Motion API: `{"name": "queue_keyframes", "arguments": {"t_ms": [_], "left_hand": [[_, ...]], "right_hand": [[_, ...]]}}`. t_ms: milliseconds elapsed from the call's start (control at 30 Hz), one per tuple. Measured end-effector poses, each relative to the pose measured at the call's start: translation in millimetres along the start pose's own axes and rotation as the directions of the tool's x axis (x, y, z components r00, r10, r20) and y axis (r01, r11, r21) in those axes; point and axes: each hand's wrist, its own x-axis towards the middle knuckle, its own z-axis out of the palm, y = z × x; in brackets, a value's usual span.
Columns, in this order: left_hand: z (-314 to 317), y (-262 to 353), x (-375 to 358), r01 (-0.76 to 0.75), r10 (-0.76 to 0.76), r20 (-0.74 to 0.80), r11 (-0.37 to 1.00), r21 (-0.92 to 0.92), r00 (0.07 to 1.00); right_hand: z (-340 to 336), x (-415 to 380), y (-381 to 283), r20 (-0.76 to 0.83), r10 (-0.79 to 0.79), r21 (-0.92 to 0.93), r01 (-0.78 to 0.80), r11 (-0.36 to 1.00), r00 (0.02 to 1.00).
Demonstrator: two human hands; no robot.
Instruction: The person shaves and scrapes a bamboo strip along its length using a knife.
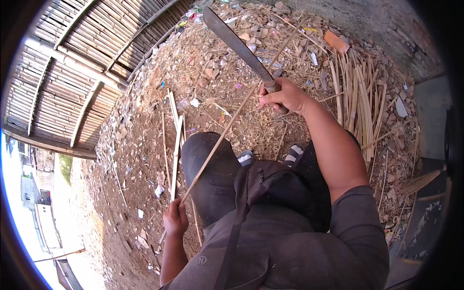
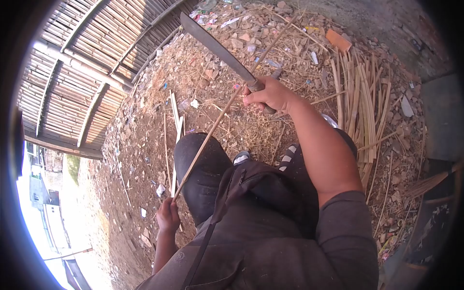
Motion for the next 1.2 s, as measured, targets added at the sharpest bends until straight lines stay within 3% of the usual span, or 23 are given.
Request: {"name": "queue_keyframes", "arguments": {"t_ms": [267,367,433,533,633,733,767,867,967,1067,1200], "left_hand": [[1.8,-8.9,-4.0,0.018,-0.017,0.013,0.999,-0.029,1.0],[1.3,-8.9,-4.0,0.03,-0.03,0.021,0.999,-0.022,0.999],[0.6,-9.4,-3.4,0.075,-0.072,0.047,0.995,-0.058,0.996],[-4.7,-2.7,0.7,0.167,-0.148,0.124,0.974,-0.152,0.981],[-10.5,8.4,7.4,0.236,-0.2,0.179,0.948,-0.213,0.963],[-8.1,11.4,13.7,0.272,-0.212,0.22,0.915,-0.297,0.952],[-7.1,10.9,14.6,0.282,-0.211,0.233,0.9,-0.333,0.949],[3.0,-2.3,12.6,0.248,-0.186,0.224,0.925,-0.289,0.957],[8.4,-3.8,13.3,0.145,-0.128,0.148,0.983,-0.113,0.981],[6.4,-2.0,14.5,0.181,-0.164,0.192,0.98,-0.077,0.968],[0.7,19.4,21.9,0.154,-0.14,0.142,0.984,-0.094,0.98]], "right_hand": [[-23.9,-1.2,3.8,-0.194,-0.049,0.116,0.073,0.991,0.98],[-30.2,-1.3,1.7,-0.43,-0.112,-0.236,0.008,0.972,0.896],[-41.9,4.7,5.8,-0.52,-0.211,-0.543,-0.129,0.83,0.828],[-35.8,-5.7,-1.3,-0.448,-0.268,-0.714,-0.16,0.682,0.853],[-7.5,-11.2,-17.6,-0.296,-0.15,-0.784,-0.15,0.602,0.943],[13.7,-9.7,-9.7,-0.065,-0.14,-0.89,0.006,0.456,0.988],[21.3,-10.6,-6.6,-0.003,-0.21,-0.911,0.084,0.404,0.978],[33.0,-11.9,-19.4,0.047,-0.062,-0.952,0.064,0.299,0.997],[14.3,-7.2,5.5,-0.036,-0.191,-0.903,0.05,0.428,0.981],[2.8,-5.3,12.0,-0.141,-0.245,-0.884,-0.011,0.467,0.959],[16.3,-8.4,-1.2,-0.083,-0.211,-0.909,0.013,0.416,0.974]]}}
